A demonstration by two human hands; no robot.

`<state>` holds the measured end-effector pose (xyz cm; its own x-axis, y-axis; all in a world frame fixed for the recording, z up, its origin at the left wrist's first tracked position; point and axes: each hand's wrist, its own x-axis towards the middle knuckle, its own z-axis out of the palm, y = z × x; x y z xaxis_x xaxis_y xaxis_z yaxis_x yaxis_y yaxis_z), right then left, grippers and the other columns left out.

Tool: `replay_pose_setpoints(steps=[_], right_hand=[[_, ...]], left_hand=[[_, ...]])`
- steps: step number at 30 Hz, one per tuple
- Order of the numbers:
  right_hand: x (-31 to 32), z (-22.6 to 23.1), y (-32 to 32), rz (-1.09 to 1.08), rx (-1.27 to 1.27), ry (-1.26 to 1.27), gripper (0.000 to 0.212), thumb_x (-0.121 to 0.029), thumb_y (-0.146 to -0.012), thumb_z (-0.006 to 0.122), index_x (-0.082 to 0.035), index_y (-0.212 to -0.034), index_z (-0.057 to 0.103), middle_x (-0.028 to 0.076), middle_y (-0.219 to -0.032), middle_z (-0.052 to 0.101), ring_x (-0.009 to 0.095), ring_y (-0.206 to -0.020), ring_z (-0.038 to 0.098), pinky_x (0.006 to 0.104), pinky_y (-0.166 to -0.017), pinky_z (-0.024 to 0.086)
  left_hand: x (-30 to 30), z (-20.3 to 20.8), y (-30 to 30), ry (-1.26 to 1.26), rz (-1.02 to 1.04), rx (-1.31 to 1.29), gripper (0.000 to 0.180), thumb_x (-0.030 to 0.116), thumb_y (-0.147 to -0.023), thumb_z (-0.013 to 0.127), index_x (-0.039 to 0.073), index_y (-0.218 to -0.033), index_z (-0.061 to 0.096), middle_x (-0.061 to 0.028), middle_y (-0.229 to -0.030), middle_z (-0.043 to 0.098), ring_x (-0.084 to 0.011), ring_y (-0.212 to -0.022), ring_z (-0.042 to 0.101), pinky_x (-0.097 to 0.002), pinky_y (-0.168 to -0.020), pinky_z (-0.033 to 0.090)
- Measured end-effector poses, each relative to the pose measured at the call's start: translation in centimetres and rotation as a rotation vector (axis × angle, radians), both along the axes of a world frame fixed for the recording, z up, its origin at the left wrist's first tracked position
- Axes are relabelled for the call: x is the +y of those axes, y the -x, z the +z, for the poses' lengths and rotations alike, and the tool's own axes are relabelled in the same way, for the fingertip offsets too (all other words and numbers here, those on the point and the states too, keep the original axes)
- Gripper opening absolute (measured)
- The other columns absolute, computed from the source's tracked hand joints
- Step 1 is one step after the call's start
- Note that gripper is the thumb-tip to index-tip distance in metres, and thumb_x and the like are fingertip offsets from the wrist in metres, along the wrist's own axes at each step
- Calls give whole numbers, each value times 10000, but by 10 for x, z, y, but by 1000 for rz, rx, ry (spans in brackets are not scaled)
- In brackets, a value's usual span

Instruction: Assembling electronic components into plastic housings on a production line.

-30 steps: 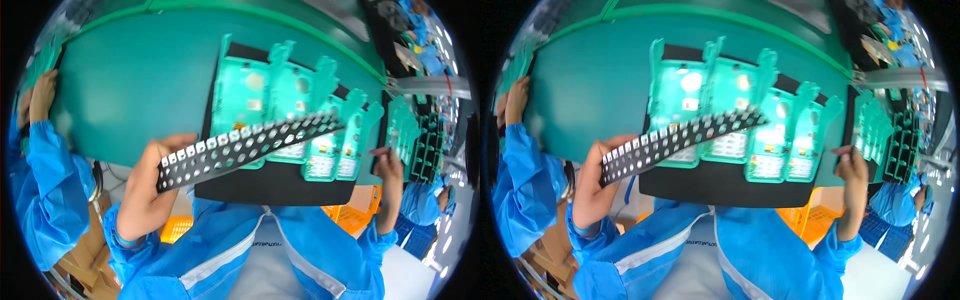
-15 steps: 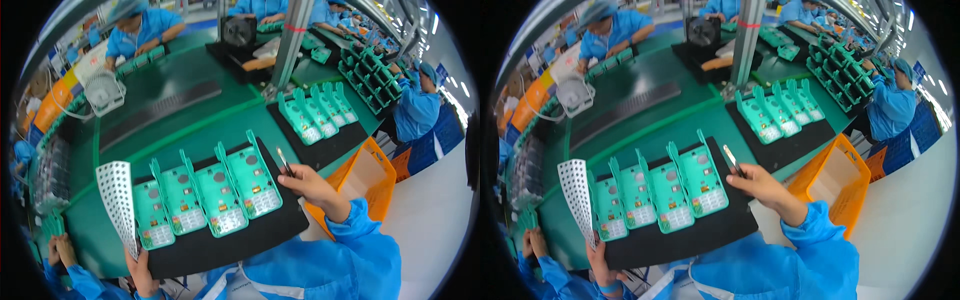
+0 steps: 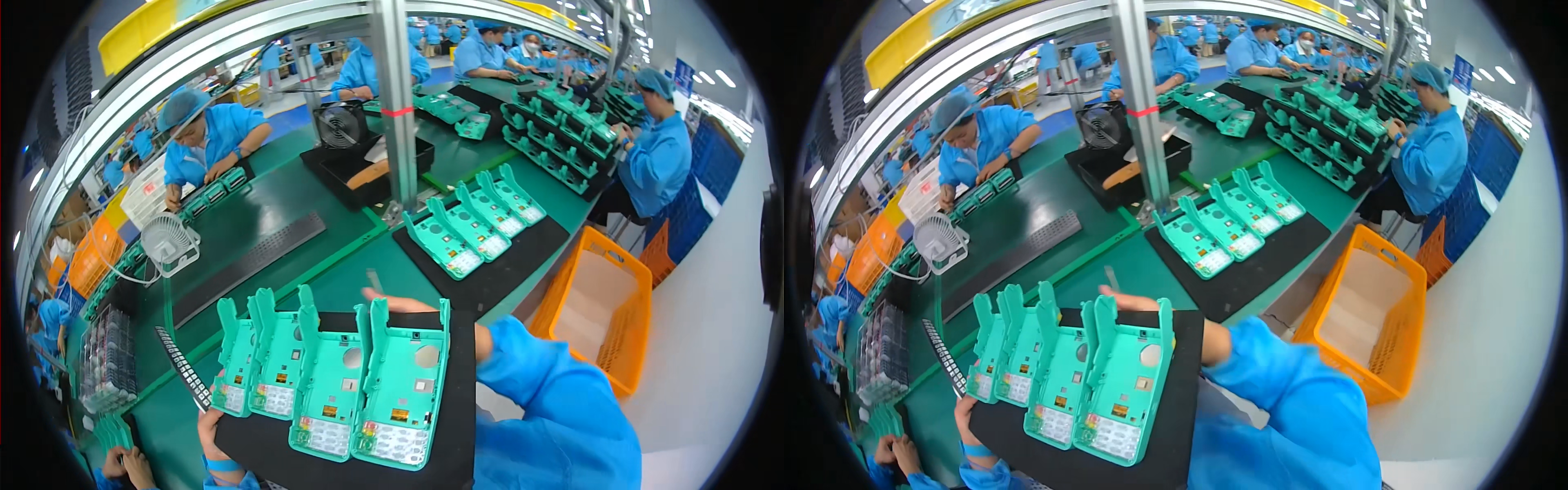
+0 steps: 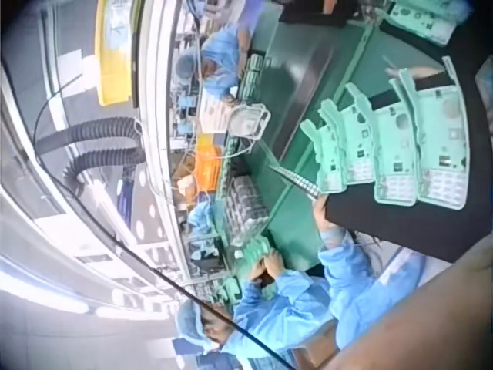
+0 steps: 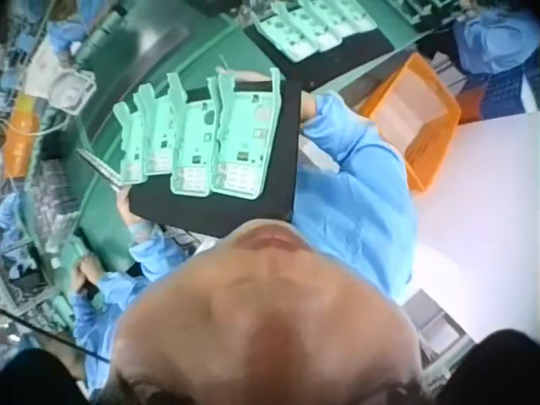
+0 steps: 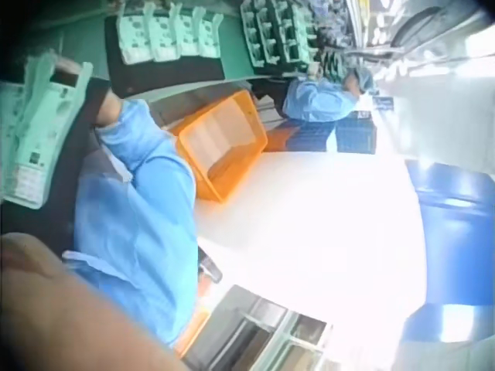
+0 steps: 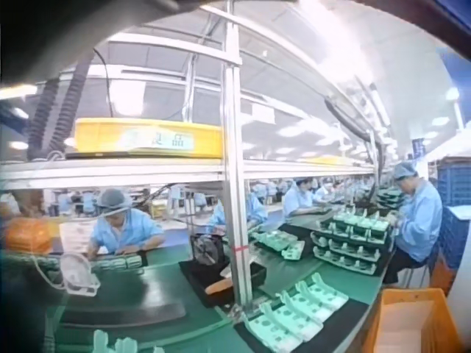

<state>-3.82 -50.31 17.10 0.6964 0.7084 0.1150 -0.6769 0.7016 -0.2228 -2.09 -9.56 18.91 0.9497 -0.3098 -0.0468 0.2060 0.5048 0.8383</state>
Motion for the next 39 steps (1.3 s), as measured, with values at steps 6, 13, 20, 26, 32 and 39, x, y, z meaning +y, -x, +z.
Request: replay_pose_setpoints(steps=[6, 13, 20, 26, 32, 39], right_hand=[[-17, -7, -34, -319, -409, 579, 397, -302, -994, 529, -32, -1282, 567, 92, -1267, 592, 171, -1125, 578, 327, -982, 452], [-89, 15, 2, -669, -774, 850, 384, -179, -1006, 446, 40, -1306, 547, 123, -1371, 527, 241, -1302, 452, 343, -1144, 268], [-167, 24, 135, -1600, -32, 1452, 602, -291, -952, 553, 54, -1422, 407, 153, -1431, 460, 208, -1298, 450, 315, -1103, 310], [-219, -8, 174, -1939, 140, 1701, 476, -183, -974, 521, -2, -1411, 461, 106, -1350, 540, 140, -1102, 573, 266, -948, 451], [-175, -37, 112, -2293, 107, 1090, 550, -103, -972, 485, -4, -1485, 313, 118, -1361, 515, 201, -1136, 544, 312, -945, 449], [-212, -92, 66, -2285, 163, 1924, 508, -143, -974, 456, 55, -1430, 353, 217, -1435, 458, 265, -1260, 503, 319, -1016, 385]], left_hand=[[-30, 1, -22, -109, -121, -38, 459, 74, -914, 424, -60, -1352, 455, -189, -1274, 588, -283, -1145, 595, -398, -1014, 466], [-43, 9, -31, -205, -158, -103, 479, 392, -1028, 394, -23, -1231, 519, -94, -980, 607, -108, -519, 483, -214, -414, 357], [-20, 34, 6, -63, 179, 25, 674, 638, -979, 260, 28, -1103, 518, -66, -876, 497, -133, -542, 406, -254, -462, 336], [30, 22, 29, -109, 329, -204, 271, 288, -1030, 360, 43, -967, 457, -30, -809, 384, -102, -642, 366, -235, -545, 326], [60, 1, 49, -327, 703, -259, 295, 249, -1034, 380, -5, -1118, 504, -27, -835, 422, -101, -707, 377, -253, -602, 319], [81, -23, 69, -1174, 1242, -500, 421, 220, -1034, 412, -96, -1308, 460, -156, -1190, 561, -218, -1055, 537, -319, -926, 433]])
